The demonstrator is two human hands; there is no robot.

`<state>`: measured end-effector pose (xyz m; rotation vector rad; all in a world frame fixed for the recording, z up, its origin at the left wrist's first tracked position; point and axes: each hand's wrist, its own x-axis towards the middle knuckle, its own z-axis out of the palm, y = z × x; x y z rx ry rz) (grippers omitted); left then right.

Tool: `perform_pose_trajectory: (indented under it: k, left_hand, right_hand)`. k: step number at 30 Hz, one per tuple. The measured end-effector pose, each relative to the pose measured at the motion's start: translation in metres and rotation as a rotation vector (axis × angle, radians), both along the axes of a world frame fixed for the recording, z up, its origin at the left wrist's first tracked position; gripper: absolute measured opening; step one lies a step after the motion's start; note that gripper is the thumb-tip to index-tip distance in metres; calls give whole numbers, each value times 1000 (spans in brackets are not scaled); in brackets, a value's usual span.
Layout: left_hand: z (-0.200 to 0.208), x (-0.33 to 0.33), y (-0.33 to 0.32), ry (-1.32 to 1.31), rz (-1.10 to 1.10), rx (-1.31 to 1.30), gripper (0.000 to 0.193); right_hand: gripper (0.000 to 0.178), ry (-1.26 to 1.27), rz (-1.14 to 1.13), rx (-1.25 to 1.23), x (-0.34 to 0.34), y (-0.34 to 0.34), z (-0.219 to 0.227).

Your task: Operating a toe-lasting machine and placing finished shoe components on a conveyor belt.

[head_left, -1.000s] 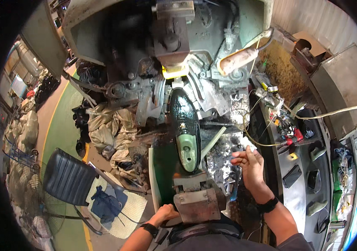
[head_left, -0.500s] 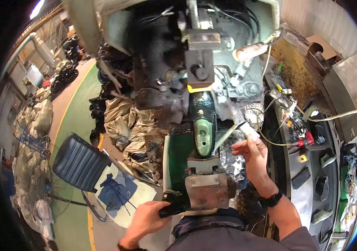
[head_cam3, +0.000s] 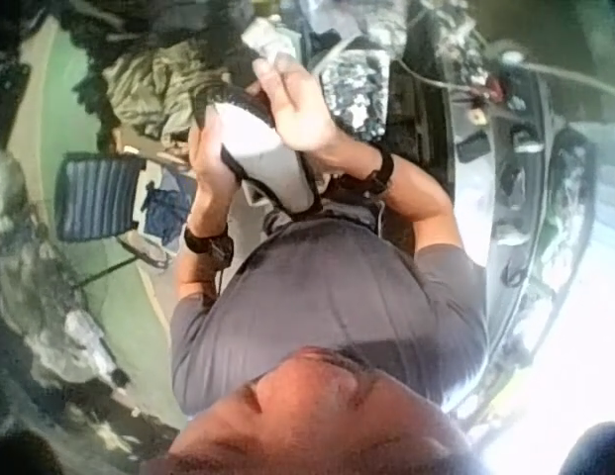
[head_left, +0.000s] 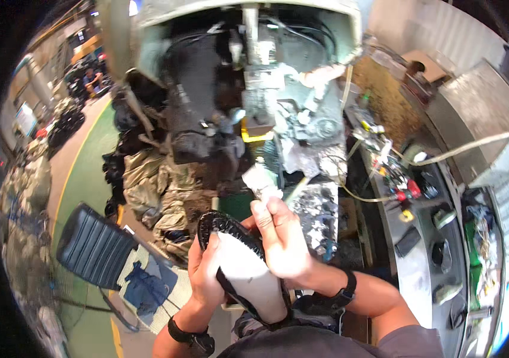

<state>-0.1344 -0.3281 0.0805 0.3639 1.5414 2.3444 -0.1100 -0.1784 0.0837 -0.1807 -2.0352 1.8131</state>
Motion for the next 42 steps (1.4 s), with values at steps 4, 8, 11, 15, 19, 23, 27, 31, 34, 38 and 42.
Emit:
perform_pose_trajectory:
  k: [4,8,11,15,19,23,27,31,34,38,42]
  left_hand:
    - [-18,2,36,-14,-191,5,41]
    - [-26,10,71,-17,-485,80,39]
    - [-39,29,104,117,-646,135,65]
    - [-31,70,147,200,-840,148,77]
    - [-27,117,195,207,-1066,185,72]
    - [-38,179,249,244,-1254,136,72]
    - [-58,252,303,218,-1389,139,76]
    - [-59,314,343,245,-1530,88,79]
    - [-62,351,375,197,-1600,79,81]
    - [-87,400,402,224,-1425,76,82]
    - [-113,433,422,571,-1150,-57,50]
  right_hand:
    - [18,72,-142,644,31,28,14]
    - [18,-54,-228,401,75,63,15]
    - [36,92,-124,-384,120,73,2]
    - [40,-61,-181,-307,183,95,22]
    - [59,-28,-337,-217,249,123,6]
    - [40,72,-562,-241,320,147,-4]
    - [51,159,-748,-290,393,171,-22]
    - [66,231,-727,-380,471,200,-29]
    - [66,228,-822,-494,503,218,-34]
    - [61,281,-1127,-481,522,232,-60]
    - [31,120,-1527,-205,536,235,-79]
